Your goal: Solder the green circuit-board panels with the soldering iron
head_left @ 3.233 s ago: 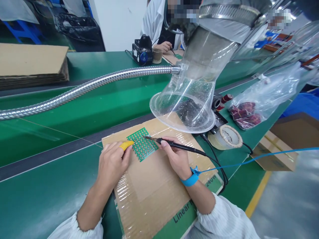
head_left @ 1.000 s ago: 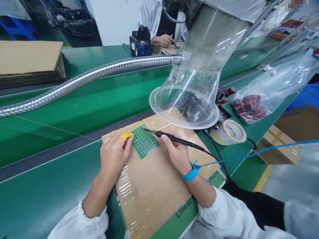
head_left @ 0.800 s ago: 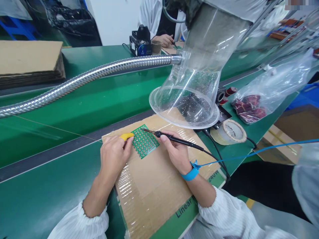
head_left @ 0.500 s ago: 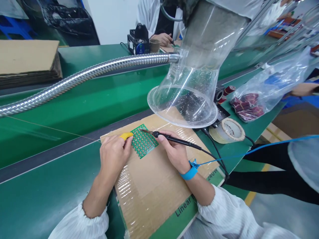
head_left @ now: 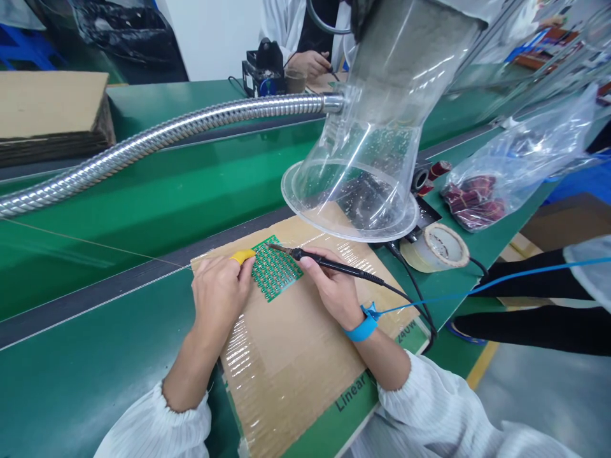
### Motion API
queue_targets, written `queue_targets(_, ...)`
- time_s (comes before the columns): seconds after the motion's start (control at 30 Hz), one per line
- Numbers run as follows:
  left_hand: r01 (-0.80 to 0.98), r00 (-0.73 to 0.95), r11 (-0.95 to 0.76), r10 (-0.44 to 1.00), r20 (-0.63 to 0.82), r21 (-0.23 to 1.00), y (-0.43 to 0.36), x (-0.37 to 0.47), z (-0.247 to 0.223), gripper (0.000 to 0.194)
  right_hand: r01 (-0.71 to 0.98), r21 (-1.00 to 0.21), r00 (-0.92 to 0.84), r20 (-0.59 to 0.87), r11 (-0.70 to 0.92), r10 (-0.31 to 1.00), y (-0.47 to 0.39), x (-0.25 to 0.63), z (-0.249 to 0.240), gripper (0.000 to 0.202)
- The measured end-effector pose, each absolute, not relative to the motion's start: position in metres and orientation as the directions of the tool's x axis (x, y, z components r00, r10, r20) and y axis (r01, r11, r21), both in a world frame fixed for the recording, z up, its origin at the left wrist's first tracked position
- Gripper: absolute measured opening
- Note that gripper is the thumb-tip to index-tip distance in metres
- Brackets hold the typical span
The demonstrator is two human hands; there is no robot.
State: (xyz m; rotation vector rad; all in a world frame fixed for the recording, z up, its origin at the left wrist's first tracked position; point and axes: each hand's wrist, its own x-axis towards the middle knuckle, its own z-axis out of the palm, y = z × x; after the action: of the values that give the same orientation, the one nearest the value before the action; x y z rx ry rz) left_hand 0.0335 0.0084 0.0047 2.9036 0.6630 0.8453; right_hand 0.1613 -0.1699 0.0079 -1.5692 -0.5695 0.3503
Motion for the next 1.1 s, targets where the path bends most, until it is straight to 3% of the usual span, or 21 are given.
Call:
queue_targets(0.17,0.410,0.725,-0.886,0.460,0.513,0.216,0.008,0.033,0.004,0.046,0.104,-0.994,0.836,0.099,0.021,0.540,-0.168,0.161,0.006,0.022)
queue_targets(0.33,0.427,0.657,-0.851,0.525,0.541,0.307,0.007,0.027,0.013,0.047,0.014,-0.992,0.891,0.071,0.128,0.448,-0.167,0.164,0.012,0.038)
queue_targets(0.5,0.437,0.733,-0.864,0.502,0.459,0.248,-0.002,0.015,0.023,0.054,-0.070,-0.988,0.895,-0.001,0.137,0.447,-0.187,0.167,0.034,0.044)
queue_targets(0.73,0.149,0.823,-0.984,0.180,0.539,0.101,-0.013,-0.002,0.027,0.026,-0.058,-0.998,0.916,-0.049,0.008,0.398,-0.221,0.158,0.037,0.039)
queue_targets(0.9,0.188,0.813,-0.981,0.186,0.551,0.055,-0.016,-0.002,0.027,0.043,0.022,-1.000,0.933,0.015,-0.014,0.358,-0.227,0.152,0.022,0.040)
queue_targets(1.1,0.200,0.849,-0.976,0.215,0.483,0.083,-0.017,0.000,0.022,0.057,0.064,-0.996,0.936,0.040,-0.056,0.349,-0.227,0.151,0.016,0.036)
